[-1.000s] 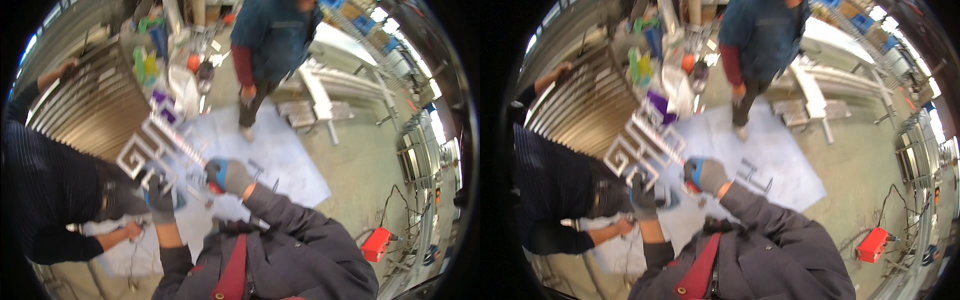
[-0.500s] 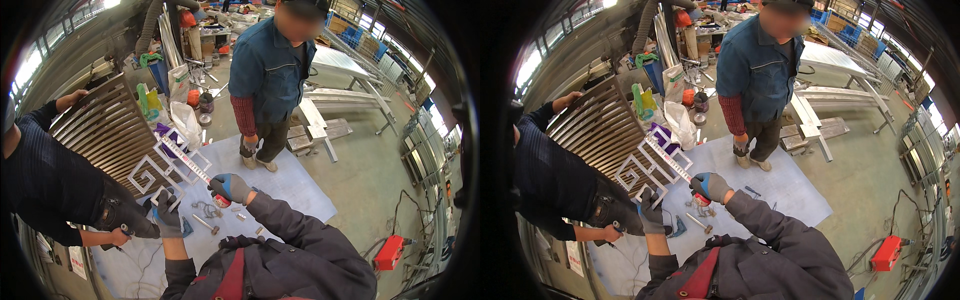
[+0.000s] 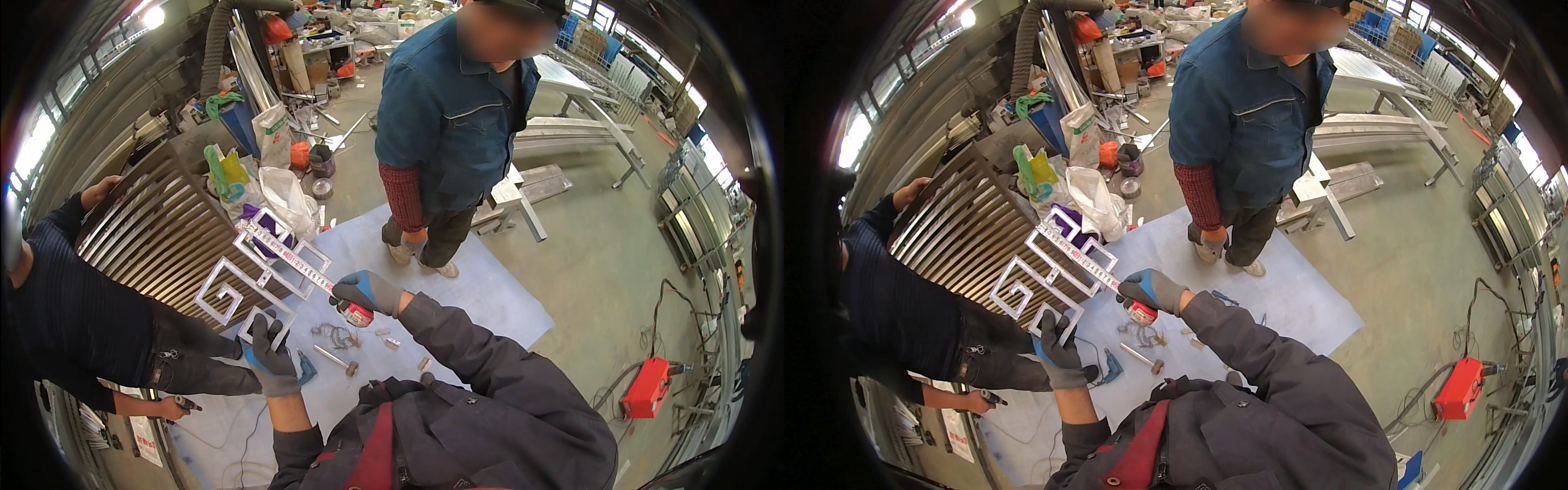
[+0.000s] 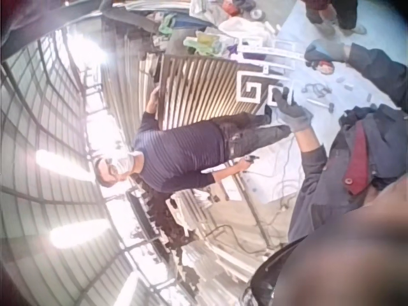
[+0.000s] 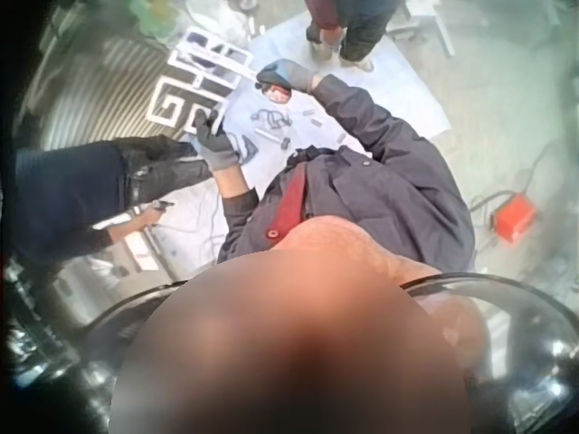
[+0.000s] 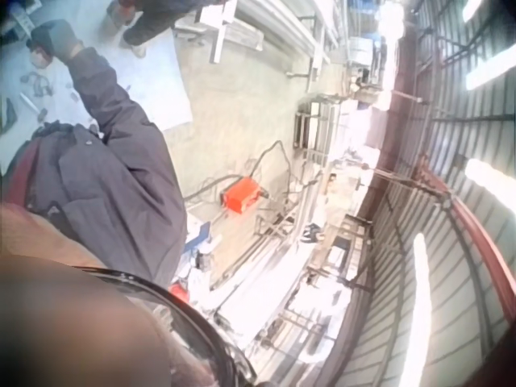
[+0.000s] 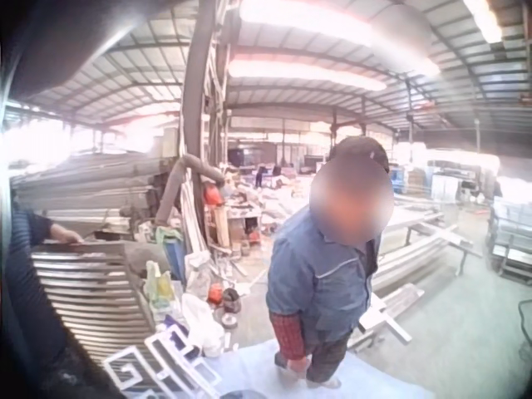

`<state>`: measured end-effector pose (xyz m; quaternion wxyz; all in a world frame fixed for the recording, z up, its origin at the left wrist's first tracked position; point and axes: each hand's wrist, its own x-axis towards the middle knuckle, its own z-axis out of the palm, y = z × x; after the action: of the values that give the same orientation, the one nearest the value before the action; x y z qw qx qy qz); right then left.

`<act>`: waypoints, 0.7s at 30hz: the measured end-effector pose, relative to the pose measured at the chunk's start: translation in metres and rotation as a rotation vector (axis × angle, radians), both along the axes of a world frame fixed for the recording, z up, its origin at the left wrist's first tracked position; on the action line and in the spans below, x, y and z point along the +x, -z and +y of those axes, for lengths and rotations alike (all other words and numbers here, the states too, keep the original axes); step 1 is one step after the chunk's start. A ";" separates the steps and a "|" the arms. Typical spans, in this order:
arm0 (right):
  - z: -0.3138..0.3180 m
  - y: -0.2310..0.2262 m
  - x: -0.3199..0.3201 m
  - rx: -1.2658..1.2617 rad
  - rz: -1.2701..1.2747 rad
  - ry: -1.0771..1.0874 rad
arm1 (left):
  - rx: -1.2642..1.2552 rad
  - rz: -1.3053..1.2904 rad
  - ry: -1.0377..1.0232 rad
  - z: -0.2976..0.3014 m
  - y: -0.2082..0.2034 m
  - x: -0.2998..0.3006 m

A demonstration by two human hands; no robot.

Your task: The person measures a square metal frame with a tape measure, then places it aside. They pick up several long metal bars and arrange them on a metal frame structure, aligning them in parallel positions.

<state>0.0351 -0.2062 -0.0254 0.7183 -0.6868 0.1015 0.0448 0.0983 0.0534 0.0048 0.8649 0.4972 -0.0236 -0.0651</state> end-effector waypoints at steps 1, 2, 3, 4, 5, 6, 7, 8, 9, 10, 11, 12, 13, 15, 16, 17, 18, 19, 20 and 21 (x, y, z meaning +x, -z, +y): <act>-0.004 -0.001 -0.002 0.002 -0.010 0.006 | -0.066 -0.044 0.035 -0.004 -0.001 -0.002; -0.008 -0.001 -0.005 0.006 -0.020 0.011 | -0.008 -0.010 0.008 -0.008 -0.002 -0.005; -0.011 -0.001 -0.007 0.008 -0.021 0.003 | 0.024 -0.032 0.003 -0.011 -0.002 -0.007; -0.015 0.000 -0.009 0.010 -0.023 -0.006 | 0.042 -0.087 0.009 -0.015 -0.002 -0.009; -0.019 0.000 -0.011 0.002 -0.032 -0.018 | 0.050 -0.035 -0.030 -0.018 -0.001 -0.011; -0.023 0.000 -0.012 0.010 -0.029 -0.014 | 0.042 -0.016 -0.053 -0.021 0.001 -0.012; -0.026 0.000 -0.013 0.007 -0.033 -0.013 | 0.034 0.005 -0.076 -0.024 0.002 -0.014; -0.029 0.000 -0.013 -0.005 -0.029 -0.017 | 0.045 -0.026 -0.062 -0.026 0.003 -0.015; -0.032 0.000 -0.014 0.012 -0.024 -0.018 | 0.055 -0.058 -0.046 -0.028 0.003 -0.016; -0.035 -0.001 -0.015 0.015 -0.015 -0.026 | 0.069 -0.065 -0.052 -0.030 0.003 -0.018; -0.037 -0.002 -0.015 -0.004 0.010 -0.029 | 0.056 -0.075 -0.040 -0.032 0.001 -0.019; -0.039 -0.003 -0.016 0.045 -0.007 -0.036 | 0.049 -0.060 -0.046 -0.033 0.000 -0.021; -0.041 -0.004 -0.017 0.073 -0.005 -0.038 | 0.025 -0.065 -0.042 -0.035 -0.002 -0.022; -0.046 -0.003 -0.019 0.112 -0.007 -0.049 | 0.041 -0.046 -0.042 -0.038 -0.007 -0.026; -0.049 -0.002 -0.019 0.120 -0.015 -0.062 | 0.020 -0.097 -0.032 -0.041 -0.007 -0.027; -0.051 -0.001 -0.019 0.154 -0.071 -0.097 | 0.022 -0.065 -0.025 -0.043 -0.010 -0.028; -0.054 0.001 -0.019 -0.010 -0.146 -0.117 | 0.015 -0.074 -0.022 -0.046 -0.009 -0.029; -0.056 0.003 -0.017 0.024 -0.139 -0.105 | 0.025 -0.044 -0.037 -0.047 -0.011 -0.029; -0.058 0.004 -0.018 -0.032 -0.151 -0.116 | -0.009 -0.085 -0.007 -0.049 -0.010 -0.030; -0.058 0.005 -0.017 -0.022 -0.117 -0.107 | 0.071 -0.095 -0.017 -0.048 -0.012 -0.031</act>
<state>0.0186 -0.2638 -0.0303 0.7119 -0.7006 0.0230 0.0416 0.0669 0.0058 0.0166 0.8452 0.5302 -0.0579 -0.0347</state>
